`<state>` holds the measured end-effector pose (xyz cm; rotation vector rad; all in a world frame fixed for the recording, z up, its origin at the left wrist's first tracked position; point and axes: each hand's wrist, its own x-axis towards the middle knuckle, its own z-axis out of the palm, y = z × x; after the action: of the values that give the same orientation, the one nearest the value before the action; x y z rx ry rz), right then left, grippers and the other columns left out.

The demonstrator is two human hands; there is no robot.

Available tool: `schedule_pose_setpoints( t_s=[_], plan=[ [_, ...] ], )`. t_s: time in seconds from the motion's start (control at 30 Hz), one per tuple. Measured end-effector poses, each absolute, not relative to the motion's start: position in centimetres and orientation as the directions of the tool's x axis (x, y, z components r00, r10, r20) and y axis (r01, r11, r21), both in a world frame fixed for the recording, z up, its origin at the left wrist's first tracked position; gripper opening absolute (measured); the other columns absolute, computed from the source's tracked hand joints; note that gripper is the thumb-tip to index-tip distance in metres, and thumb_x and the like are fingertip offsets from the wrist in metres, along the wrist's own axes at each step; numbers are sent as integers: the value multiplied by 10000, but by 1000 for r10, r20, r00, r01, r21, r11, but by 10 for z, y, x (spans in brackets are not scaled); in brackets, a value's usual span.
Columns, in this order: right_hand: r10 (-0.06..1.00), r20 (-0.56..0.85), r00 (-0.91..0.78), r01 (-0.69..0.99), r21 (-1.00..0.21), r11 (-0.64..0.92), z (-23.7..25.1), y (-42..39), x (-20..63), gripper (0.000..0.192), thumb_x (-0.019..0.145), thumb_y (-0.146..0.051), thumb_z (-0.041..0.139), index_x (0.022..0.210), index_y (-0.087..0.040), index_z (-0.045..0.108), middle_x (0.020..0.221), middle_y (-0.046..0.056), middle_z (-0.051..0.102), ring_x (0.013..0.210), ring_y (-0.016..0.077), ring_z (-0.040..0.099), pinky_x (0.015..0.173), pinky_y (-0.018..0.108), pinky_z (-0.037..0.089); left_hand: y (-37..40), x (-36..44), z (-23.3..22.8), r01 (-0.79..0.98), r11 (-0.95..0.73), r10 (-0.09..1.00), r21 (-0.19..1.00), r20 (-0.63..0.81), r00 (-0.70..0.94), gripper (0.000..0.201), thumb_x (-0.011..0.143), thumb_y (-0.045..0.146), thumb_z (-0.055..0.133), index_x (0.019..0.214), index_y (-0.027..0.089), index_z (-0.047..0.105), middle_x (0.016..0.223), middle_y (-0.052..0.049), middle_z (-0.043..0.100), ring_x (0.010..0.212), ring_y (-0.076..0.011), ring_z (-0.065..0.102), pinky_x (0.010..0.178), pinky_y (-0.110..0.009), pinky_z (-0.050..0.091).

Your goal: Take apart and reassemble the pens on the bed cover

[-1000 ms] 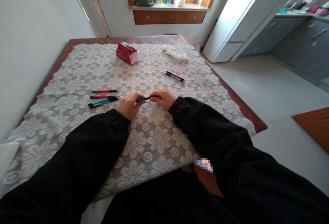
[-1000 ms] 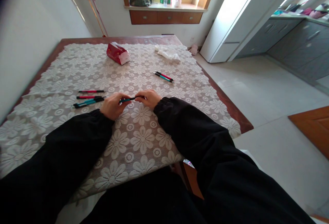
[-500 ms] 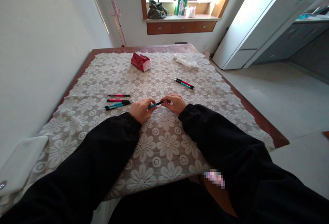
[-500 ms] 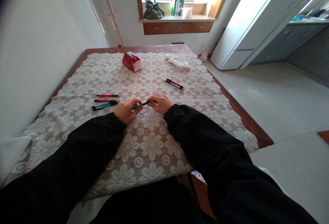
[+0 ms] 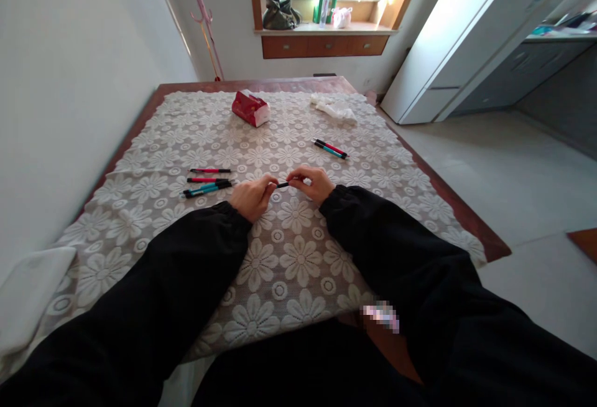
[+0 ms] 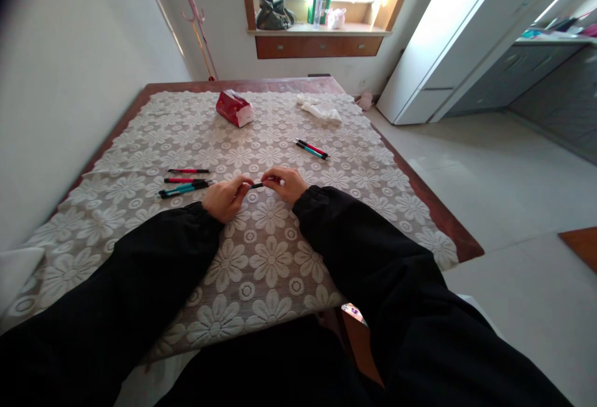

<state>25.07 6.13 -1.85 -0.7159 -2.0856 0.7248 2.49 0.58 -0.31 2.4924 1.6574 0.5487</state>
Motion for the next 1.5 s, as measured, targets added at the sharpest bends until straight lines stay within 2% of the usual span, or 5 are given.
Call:
schedule_pose_setpoints(
  t_s=[0.17,0.37,0.73,1.33,1.5],
  plan=[
    [664,497,-559,229,-677,700,-20,62,251,153,898,-273,639,1009,-186,695,890,25,687,766,132,621,756,276,505,7,25,-5,876,-395,910,277,245,334,350,986,539,472,1131,258,622,835,-17,747,735,-229,698,622,-298,405],
    [678,499,-539,267,-663,700,-20,61,250,204,918,-333,630,1053,-190,683,903,33,681,792,142,607,759,279,497,7,25,-2,862,-418,897,286,276,344,374,1021,494,397,1045,252,680,1037,-55,763,871,-237,711,668,-313,444],
    [664,497,-559,261,-655,709,-20,62,250,193,921,-311,612,1050,-184,680,918,36,673,782,138,597,743,269,487,7,25,-3,875,-398,911,275,233,342,399,1021,483,387,1154,246,678,941,-58,780,835,-245,726,667,-312,460],
    [604,542,-583,233,-601,764,-20,62,249,168,958,-328,604,1018,-197,692,922,47,660,860,165,589,742,279,480,9,24,-6,870,-379,917,315,252,308,372,990,497,444,1081,238,694,913,-47,780,779,-237,716,654,-312,464],
    [649,504,-570,296,-611,734,-20,59,248,188,981,-342,578,1006,-195,693,907,37,659,825,157,578,778,295,471,8,25,-5,875,-386,912,293,263,314,399,993,503,425,1102,229,694,951,-64,781,819,-251,724,673,-324,474]
  ],
)
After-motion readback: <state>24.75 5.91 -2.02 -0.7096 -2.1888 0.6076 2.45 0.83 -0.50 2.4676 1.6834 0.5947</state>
